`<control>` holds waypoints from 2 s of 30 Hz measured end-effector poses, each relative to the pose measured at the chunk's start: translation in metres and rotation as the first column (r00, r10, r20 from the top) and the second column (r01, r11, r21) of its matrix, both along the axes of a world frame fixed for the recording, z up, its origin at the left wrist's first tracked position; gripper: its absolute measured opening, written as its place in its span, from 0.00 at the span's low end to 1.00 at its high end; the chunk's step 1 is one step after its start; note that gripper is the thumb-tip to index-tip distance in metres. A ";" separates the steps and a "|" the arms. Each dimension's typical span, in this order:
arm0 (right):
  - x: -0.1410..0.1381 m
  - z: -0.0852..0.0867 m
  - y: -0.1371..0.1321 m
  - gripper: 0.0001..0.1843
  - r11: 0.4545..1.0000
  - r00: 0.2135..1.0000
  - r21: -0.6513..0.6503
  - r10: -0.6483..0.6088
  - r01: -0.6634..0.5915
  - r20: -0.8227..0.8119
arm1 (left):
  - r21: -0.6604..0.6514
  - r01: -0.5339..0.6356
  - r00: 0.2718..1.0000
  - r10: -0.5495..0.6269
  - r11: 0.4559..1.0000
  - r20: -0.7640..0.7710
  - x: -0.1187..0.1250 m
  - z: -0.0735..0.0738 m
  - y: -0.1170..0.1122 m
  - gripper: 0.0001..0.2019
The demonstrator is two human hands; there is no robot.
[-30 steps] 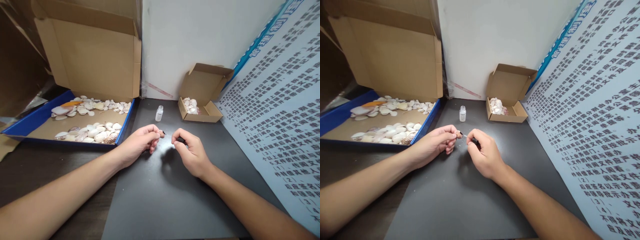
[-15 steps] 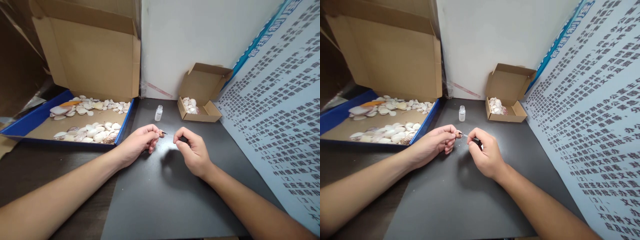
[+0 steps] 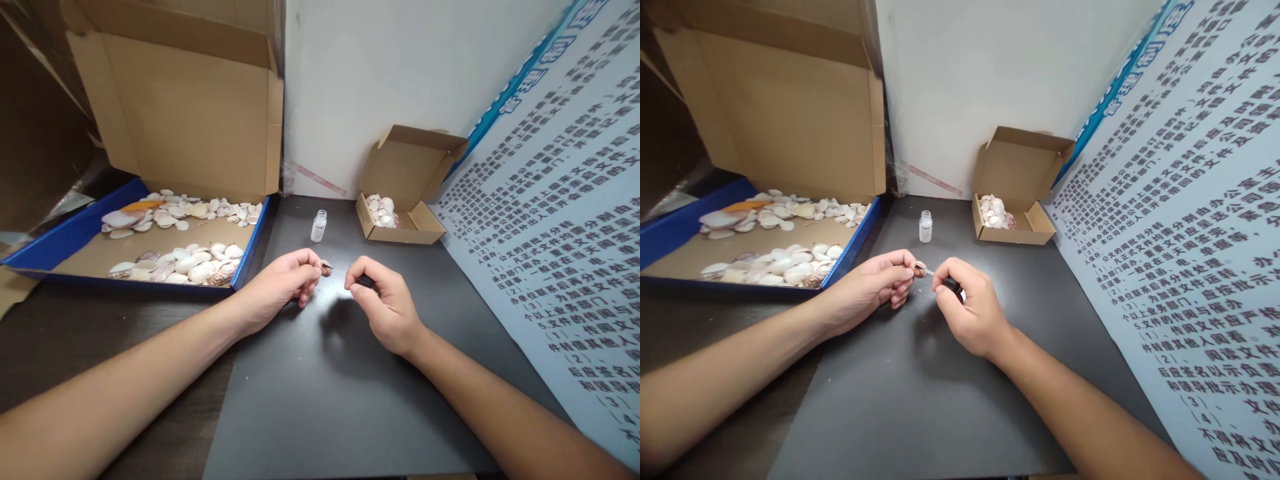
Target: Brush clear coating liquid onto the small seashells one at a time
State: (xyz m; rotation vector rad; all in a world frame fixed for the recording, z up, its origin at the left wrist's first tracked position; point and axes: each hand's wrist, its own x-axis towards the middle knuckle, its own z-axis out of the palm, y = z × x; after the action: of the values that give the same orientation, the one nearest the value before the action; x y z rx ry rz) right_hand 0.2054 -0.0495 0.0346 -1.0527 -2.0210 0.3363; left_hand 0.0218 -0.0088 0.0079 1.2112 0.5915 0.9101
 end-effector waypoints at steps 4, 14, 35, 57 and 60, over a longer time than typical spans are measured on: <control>0.000 0.000 0.001 0.06 0.995 0.997 -0.049 -0.082 0.082 0.012 | 0.016 0.004 1.000 -0.004 1.000 -0.004 0.000 -0.002 0.001 0.04; 0.001 0.000 0.002 0.06 0.996 0.997 -0.048 -0.072 0.072 0.003 | 0.027 0.025 0.999 -0.024 0.999 -0.024 -0.001 -0.002 0.001 0.04; 0.001 0.000 -0.002 0.07 0.999 0.998 0.001 0.049 -0.049 -0.040 | 0.008 0.012 0.999 -0.012 1.000 -0.032 0.000 0.000 0.000 0.03; 0.000 0.001 -0.003 0.07 1.000 0.999 0.016 0.002 -0.001 -0.039 | -0.054 0.022 1.000 -0.021 0.998 0.020 -0.001 0.002 -0.001 0.03; -0.001 0.000 -0.003 0.07 0.999 0.999 -0.004 0.042 -0.042 0.004 | -0.060 0.030 0.999 -0.028 0.998 0.030 -0.002 0.001 -0.001 0.03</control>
State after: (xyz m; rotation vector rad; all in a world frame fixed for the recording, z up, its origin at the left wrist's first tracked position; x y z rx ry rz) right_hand 0.2047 -0.0523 0.0345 -1.0147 -2.0490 0.3608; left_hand 0.0201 -0.0097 0.0088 1.1473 0.5727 0.8782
